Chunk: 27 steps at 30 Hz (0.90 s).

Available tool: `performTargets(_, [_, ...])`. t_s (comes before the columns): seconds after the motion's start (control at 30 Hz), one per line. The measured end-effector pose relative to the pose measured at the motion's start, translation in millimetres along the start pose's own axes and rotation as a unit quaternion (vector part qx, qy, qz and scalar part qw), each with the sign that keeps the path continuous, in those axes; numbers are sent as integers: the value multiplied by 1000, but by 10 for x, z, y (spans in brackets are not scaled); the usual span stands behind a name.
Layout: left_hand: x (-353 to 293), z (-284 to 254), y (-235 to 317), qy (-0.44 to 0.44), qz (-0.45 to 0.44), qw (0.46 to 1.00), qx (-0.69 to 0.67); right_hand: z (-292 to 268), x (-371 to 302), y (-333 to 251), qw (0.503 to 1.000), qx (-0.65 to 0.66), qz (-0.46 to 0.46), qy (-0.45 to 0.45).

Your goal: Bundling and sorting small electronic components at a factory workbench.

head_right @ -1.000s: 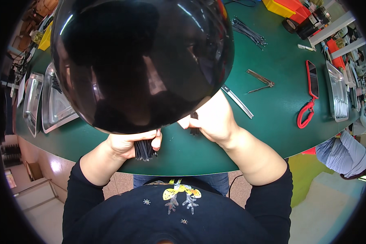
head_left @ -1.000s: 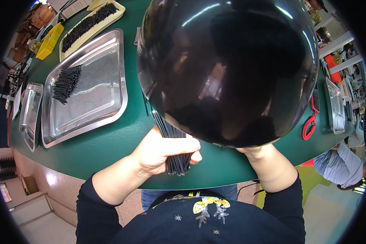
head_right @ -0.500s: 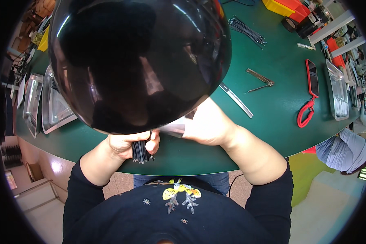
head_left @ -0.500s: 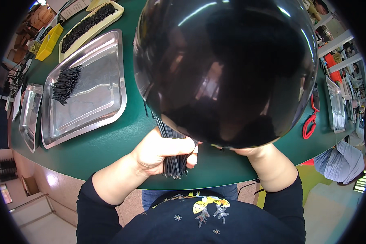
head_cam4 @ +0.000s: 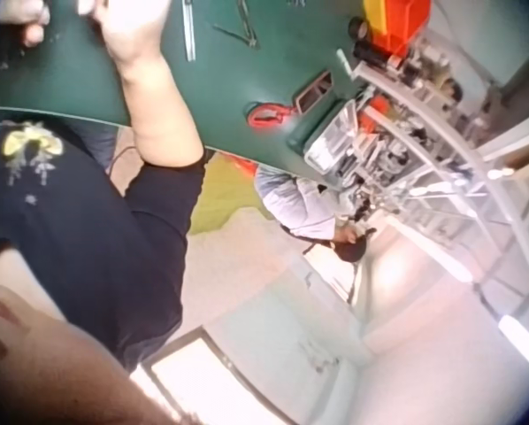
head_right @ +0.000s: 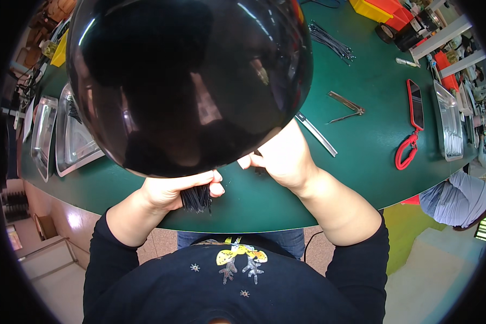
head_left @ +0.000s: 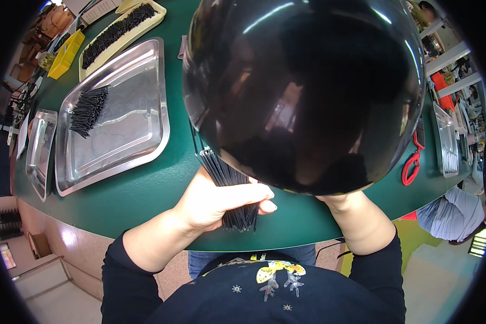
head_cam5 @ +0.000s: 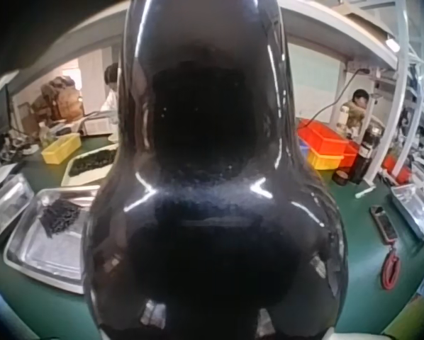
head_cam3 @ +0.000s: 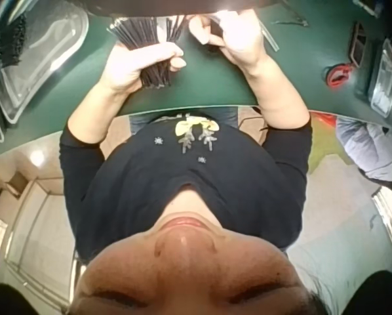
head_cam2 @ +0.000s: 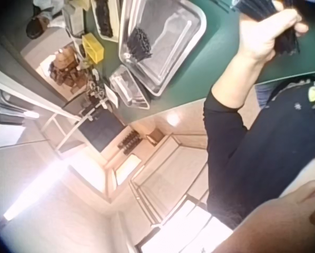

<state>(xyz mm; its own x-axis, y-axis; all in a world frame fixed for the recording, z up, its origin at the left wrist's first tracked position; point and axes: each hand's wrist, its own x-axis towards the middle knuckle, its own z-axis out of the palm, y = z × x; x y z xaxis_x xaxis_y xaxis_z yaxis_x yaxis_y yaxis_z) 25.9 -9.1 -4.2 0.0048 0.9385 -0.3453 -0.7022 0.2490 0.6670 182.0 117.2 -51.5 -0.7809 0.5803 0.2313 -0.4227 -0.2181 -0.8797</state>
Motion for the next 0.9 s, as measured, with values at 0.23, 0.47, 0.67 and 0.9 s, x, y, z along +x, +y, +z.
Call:
performTargets(0.23, [-9, 8, 9, 4, 7, 1000, 16, -53, 44, -3, 983, -166, -43, -59])
performTargets(0.47, [-3, 26, 27, -15, 16, 1000, 17, 64, 130, -61, 975, -174, -94, -103])
performTargets(0.67, [10, -5, 9, -23, 16, 1000, 9, 199, 147, -206, 983, -137, 43, -111])
performTargets(0.9, [-2, -4, 7, -17, 11, 1000, -1, 187, 33, -63, 977, -55, 207, -12])
